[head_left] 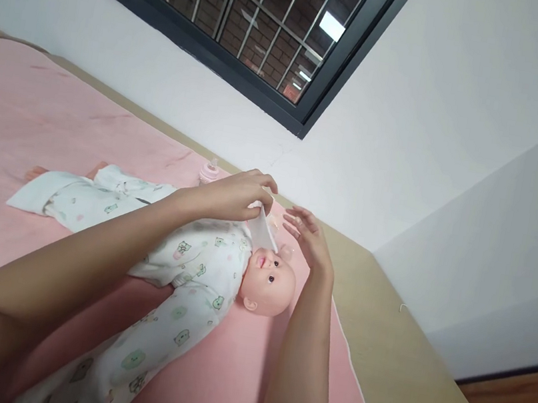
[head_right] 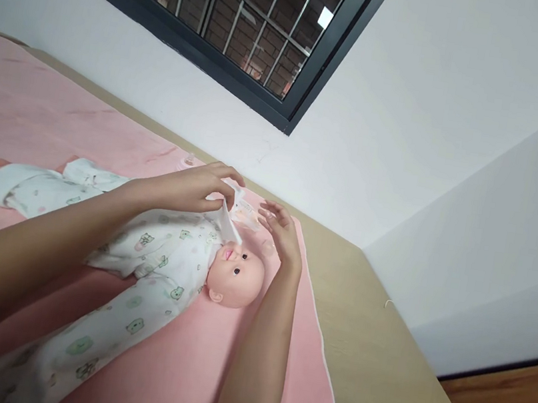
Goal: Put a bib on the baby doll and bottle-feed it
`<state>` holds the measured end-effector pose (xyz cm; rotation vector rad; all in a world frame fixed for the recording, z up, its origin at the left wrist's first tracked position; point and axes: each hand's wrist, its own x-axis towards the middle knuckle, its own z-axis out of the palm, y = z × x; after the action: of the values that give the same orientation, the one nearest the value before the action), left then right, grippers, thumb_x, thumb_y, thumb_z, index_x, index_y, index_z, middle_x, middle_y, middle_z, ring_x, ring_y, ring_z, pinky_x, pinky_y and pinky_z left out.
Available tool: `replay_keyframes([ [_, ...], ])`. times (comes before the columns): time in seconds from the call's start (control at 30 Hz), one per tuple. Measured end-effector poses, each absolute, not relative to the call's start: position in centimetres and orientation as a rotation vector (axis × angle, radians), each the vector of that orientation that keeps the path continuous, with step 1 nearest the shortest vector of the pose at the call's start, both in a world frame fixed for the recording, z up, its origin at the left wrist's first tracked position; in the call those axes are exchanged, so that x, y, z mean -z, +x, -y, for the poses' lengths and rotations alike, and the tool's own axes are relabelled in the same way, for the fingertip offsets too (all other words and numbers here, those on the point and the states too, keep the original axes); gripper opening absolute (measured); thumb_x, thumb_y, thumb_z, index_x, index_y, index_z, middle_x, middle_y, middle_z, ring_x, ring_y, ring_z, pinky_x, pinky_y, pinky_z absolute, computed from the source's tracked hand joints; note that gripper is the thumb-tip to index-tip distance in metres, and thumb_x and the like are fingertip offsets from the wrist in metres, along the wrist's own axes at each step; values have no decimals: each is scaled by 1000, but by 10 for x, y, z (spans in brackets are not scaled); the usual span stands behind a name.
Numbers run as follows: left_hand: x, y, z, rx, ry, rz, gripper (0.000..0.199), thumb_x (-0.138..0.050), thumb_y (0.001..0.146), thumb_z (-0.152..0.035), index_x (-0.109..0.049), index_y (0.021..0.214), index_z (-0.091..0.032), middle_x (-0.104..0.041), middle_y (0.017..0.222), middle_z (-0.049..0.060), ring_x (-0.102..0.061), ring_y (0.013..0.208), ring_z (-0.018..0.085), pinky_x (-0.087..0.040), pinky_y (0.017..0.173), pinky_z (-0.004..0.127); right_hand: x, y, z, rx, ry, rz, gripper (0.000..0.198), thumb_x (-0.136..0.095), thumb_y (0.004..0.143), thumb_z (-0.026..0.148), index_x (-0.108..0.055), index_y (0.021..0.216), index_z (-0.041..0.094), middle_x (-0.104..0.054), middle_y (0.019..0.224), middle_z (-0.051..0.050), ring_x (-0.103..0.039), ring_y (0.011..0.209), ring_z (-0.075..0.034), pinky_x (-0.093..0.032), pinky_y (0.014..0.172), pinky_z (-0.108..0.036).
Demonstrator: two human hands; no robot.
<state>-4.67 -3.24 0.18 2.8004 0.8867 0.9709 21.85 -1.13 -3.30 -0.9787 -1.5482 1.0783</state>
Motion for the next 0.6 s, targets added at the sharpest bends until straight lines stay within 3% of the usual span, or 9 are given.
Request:
replay_keyframes([
  [0.17, -4, -54, 25, -921, 2817, -1102, 30, -47, 80, -14, -74, 91, -22, -64, 120, 5, -54, 113, 26, -39, 99, 42, -6, 170, 46, -873, -995, 1891, 42, -74, 79, 41, -63, 117, 28, -62, 128, -4, -56, 122, -21, -46, 104, -36],
  [0.3, -4, -58, 22, -953, 2791, -1162, 30, -46, 82, -19, -73, 96, -22, -63, 124, 5, -53, 116, 28, -37, 102, 44, -6, 137, 57, -712, -1088, 1965, 44, -74, 77, 32, -62, 118, 27, -67, 103, -3, -63, 98, -18, -50, 92, -35],
  [0.4, -6, -63, 19, -975, 2766, -1193, 35, -46, 85, -24, -69, 111, -21, -62, 127, 7, -52, 119, 28, -37, 104, 45, -3, 138, 51, -633, -1162, 1880, 40, -67, 80, 28, -60, 119, 24, -66, 84, 0, -61, 75, -14, -51, 77, -31],
  [0.5, -9, -73, 14, -1000, 2719, -1261, 42, -46, 87, -28, -63, 123, -20, -62, 127, 9, -52, 118, 28, -39, 103, 43, -1, 160, 41, -599, -1216, 1686, 44, -68, 75, 30, -58, 118, 23, -65, 80, 0, -59, 71, -14, -49, 71, -29],
  [0.6, -12, -88, 9, -999, 2619, -1360, 41, -46, 86, -32, -64, 121, -20, -63, 126, 8, -54, 118, 28, -41, 101, 41, 3, 190, 30, -604, -1279, 1486, 52, -71, 70, 34, -56, 119, 21, -65, 78, 0, -59, 73, -15, -48, 71, -29],
])
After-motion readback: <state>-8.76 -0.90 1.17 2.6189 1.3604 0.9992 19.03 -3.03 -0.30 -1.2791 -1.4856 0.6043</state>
